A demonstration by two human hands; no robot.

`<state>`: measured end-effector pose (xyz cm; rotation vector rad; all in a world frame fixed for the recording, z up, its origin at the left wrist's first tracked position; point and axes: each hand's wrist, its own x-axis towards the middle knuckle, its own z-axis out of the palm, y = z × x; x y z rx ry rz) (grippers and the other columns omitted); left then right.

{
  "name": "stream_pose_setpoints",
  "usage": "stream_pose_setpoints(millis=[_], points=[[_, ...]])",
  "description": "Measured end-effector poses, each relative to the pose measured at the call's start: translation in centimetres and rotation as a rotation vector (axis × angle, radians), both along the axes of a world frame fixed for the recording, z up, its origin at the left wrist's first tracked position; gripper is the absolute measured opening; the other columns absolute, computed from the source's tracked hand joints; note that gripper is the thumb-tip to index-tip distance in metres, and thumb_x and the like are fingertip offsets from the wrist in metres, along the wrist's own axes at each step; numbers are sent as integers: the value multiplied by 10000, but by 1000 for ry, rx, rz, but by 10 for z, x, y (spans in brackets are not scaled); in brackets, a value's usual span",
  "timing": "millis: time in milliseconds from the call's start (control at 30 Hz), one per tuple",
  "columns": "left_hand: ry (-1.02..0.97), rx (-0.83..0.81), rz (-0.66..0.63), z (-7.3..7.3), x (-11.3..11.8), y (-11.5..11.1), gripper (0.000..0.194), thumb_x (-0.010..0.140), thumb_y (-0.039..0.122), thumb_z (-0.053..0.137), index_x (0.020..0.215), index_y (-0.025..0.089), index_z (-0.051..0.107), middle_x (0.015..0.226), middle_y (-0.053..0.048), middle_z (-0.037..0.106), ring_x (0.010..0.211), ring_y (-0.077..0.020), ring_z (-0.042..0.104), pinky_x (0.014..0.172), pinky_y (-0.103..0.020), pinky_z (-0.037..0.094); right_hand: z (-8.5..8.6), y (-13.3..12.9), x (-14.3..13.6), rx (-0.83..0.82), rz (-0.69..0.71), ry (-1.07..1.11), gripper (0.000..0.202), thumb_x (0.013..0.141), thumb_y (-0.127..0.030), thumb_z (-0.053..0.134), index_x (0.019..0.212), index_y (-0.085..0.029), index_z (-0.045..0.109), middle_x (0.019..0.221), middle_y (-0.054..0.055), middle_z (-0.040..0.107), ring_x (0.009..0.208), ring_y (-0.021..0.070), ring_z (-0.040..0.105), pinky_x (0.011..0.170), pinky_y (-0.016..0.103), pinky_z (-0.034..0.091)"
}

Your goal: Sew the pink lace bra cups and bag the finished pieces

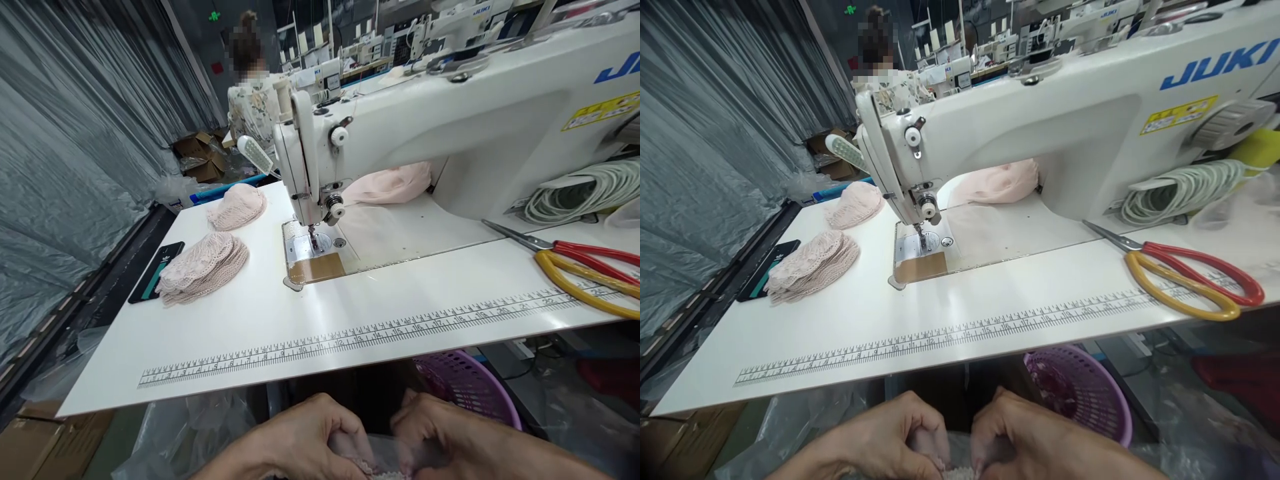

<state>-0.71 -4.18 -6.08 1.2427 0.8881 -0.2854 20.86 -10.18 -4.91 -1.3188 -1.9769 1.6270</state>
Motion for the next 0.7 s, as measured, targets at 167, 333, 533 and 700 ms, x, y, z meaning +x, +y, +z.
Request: stream_pose_setpoints(millis=[167, 333, 533, 700], points=[[-59, -27, 66, 0, 5, -1, 558, 358, 538, 872, 712, 145, 692, 591, 39, 592, 547, -81, 503, 526, -186, 372, -3, -2, 1, -16, -18, 26, 59, 689, -125, 712, 726, -166, 688, 800, -5, 671, 770, 150, 605, 671, 222, 459], [-104, -54, 89, 0, 3, 0, 548, 361, 507, 882, 735, 144, 709, 669, 15, 642, 579, -87, 535, 585, -198, 418, -3, -2, 10, -55, -21, 57, 70, 743, -186, 657, 678, -165, 642, 776, 7, 642, 772, 159, 586, 670, 234, 444], [-171, -14, 80, 2, 3, 1, 489, 461, 454, 875, 823, 161, 725, 714, -2, 658, 625, -110, 570, 629, -219, 448, -12, -5, 6, -105, -71, 98, 144, 708, -316, 705, 764, -186, 683, 779, 7, 628, 775, 183, 572, 674, 266, 432], [-176, 113, 69, 8, 2, 2, 377, 539, 344, 848, 846, 163, 725, 644, 43, 583, 562, -61, 452, 528, -154, 352, -17, -6, 3, -112, -106, 118, 100, 710, -236, 672, 665, -187, 598, 749, -15, 608, 795, 167, 568, 700, 257, 426]])
